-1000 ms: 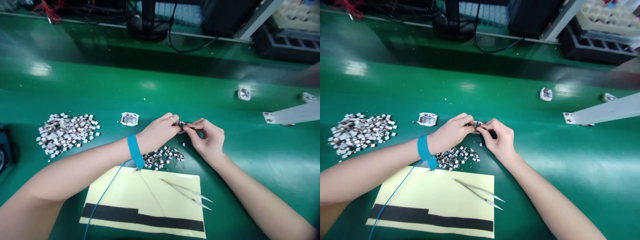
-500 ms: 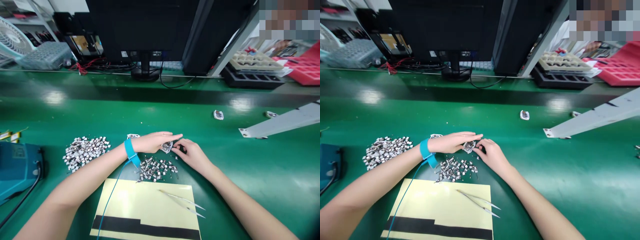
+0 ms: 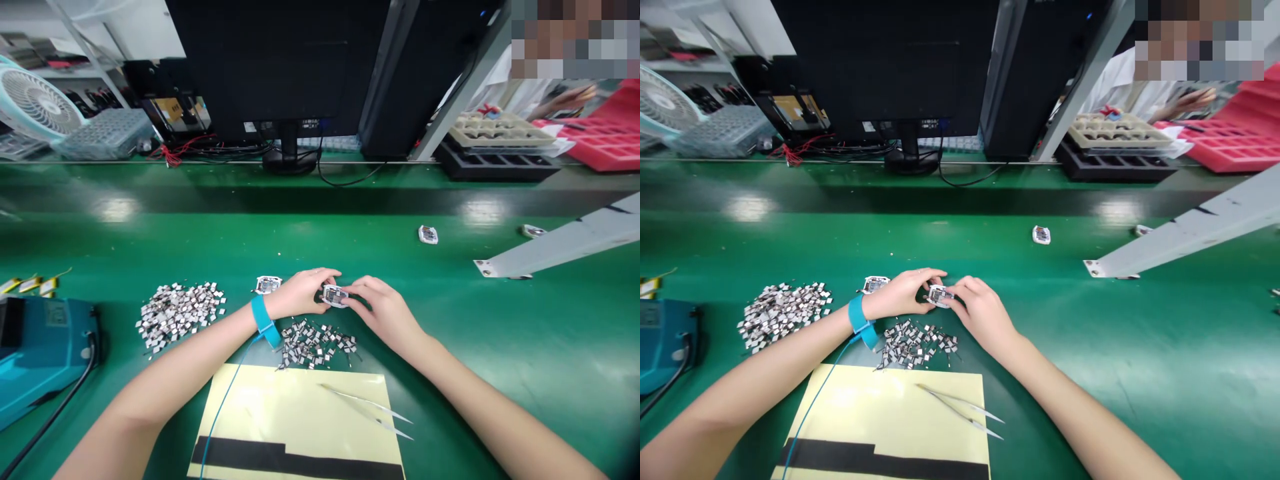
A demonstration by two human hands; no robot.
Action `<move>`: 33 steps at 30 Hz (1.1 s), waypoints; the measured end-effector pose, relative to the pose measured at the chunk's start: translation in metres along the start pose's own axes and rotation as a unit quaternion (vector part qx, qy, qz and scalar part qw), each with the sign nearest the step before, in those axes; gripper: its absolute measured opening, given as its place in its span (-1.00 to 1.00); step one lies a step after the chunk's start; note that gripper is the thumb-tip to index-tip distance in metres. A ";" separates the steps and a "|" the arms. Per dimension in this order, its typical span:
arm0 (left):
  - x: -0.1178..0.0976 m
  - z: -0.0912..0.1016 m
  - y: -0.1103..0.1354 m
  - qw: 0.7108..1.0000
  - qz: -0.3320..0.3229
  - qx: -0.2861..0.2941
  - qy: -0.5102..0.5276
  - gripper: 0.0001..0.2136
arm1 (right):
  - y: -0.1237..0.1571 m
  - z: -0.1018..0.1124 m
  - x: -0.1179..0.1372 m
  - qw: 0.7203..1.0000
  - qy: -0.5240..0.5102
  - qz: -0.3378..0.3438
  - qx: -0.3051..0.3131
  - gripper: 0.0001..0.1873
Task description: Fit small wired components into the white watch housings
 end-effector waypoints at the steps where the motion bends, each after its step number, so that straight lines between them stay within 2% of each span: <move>1: -0.002 0.000 0.001 1.000 0.006 -0.025 0.007 -0.46 | -0.004 0.000 0.001 1.000 0.023 0.013 -0.004 -0.87; 6: -0.023 0.003 0.012 0.993 0.015 -0.110 0.045 -0.49 | -0.009 0.009 0.015 0.988 0.135 0.073 -0.029 -0.87; 10: -0.036 0.007 0.019 0.985 0.022 -0.148 0.081 -0.51 | -0.010 0.025 0.029 0.974 0.191 0.117 -0.044 -0.82; 15: -0.046 0.012 0.024 0.981 0.026 -0.145 0.128 -0.49 | -0.015 0.039 0.040 0.960 0.217 0.168 -0.061 -0.77; 21: -0.055 0.017 0.027 0.979 0.045 -0.108 0.166 -0.44 | -0.019 0.045 0.042 0.955 0.195 0.203 -0.095 -0.79; 23: -0.057 0.019 0.028 0.975 0.042 -0.113 0.184 -0.45 | -0.019 0.046 0.041 0.964 0.161 0.186 -0.101 -0.83; 26: -0.061 0.022 0.030 0.968 0.026 -0.146 0.200 -0.47 | -0.017 0.049 0.037 0.982 0.042 0.128 -0.131 -0.82; 28: -0.065 0.024 0.033 0.967 0.021 -0.166 0.190 -0.50 | -0.016 0.050 0.036 0.984 -0.014 0.091 -0.154 -0.79; 33: -0.077 0.027 0.039 0.970 0.017 -0.215 0.110 -0.52 | -0.014 0.054 0.039 0.983 -0.012 0.024 -0.182 -0.84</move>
Point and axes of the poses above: each hand's wrist, its own y-axis away from the middle knuckle, its own z-axis out of the back of the hand, x = y × z, the point moved 3 cm from there along -y, towards the middle knuckle, and after that the axes turned 8 degrees about y, right-handed, at the moved point
